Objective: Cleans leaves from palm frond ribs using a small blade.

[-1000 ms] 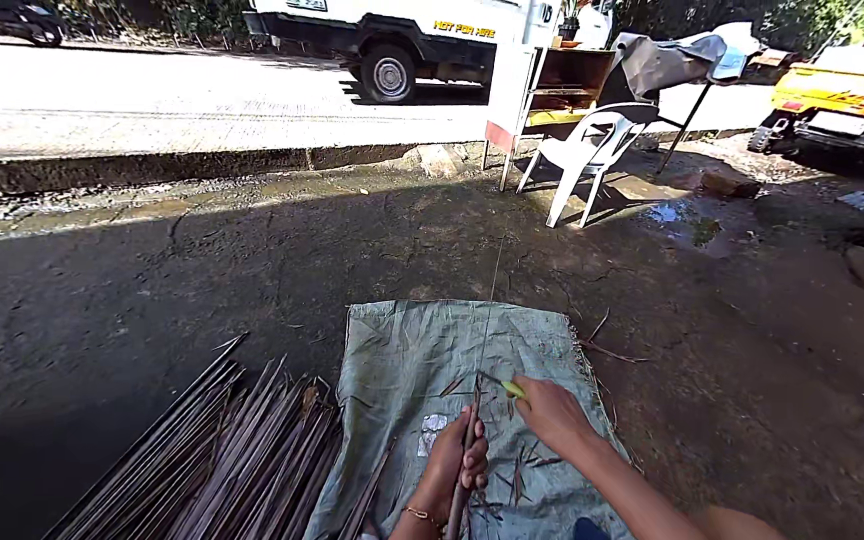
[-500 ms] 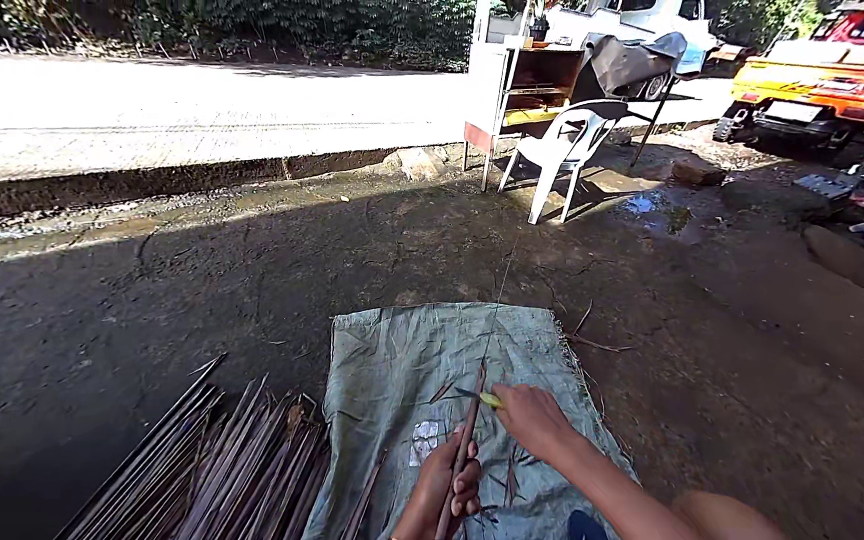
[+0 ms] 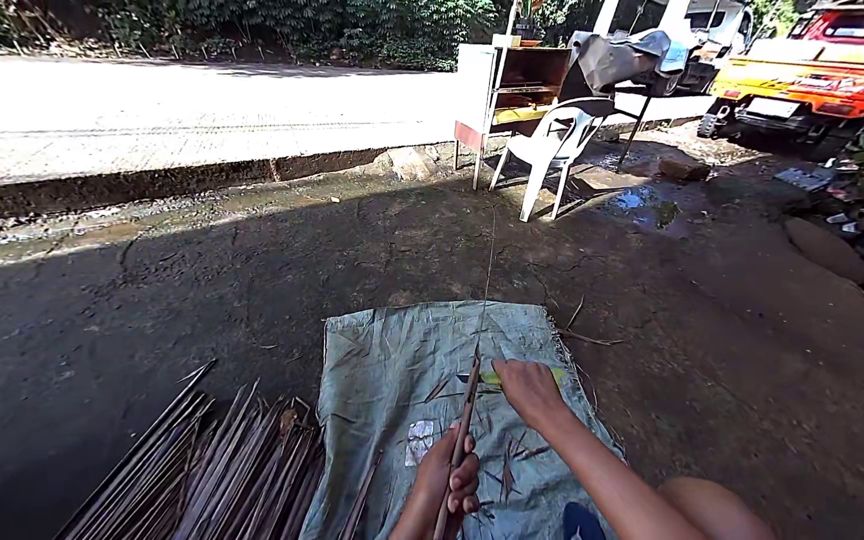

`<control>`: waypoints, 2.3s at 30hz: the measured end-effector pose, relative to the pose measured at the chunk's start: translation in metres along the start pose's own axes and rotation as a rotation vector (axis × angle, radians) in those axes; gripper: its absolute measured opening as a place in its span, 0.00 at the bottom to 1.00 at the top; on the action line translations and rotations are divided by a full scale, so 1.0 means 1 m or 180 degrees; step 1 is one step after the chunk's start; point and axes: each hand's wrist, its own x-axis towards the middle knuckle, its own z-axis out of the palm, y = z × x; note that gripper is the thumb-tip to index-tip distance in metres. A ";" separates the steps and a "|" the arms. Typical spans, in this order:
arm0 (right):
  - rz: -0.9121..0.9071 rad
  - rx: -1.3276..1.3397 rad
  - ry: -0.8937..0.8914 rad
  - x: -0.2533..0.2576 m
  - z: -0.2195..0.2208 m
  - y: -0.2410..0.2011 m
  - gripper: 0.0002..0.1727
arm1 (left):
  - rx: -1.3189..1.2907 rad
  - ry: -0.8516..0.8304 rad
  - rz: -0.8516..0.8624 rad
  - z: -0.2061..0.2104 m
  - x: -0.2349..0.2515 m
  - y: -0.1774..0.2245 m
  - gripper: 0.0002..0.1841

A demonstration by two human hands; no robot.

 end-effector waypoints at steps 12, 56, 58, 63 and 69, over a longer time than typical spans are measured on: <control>0.0004 0.0101 -0.0155 -0.002 0.007 -0.007 0.18 | -0.0089 0.0047 0.0195 -0.011 0.001 0.004 0.28; 0.0340 0.0800 0.0160 -0.005 -0.017 0.011 0.18 | -0.1668 -0.1943 -0.0547 -0.028 -0.021 -0.001 0.14; 0.0572 0.0914 0.0259 0.000 -0.019 0.021 0.19 | -0.1732 -0.2089 -0.0614 -0.028 -0.020 -0.002 0.14; -0.0145 0.0840 0.0235 -0.013 -0.019 0.011 0.17 | -0.1190 -0.1667 -0.0226 -0.025 -0.024 0.004 0.22; 0.0424 0.0528 0.0202 -0.015 -0.030 0.015 0.18 | 0.1719 0.0029 0.0666 -0.001 -0.027 -0.007 0.28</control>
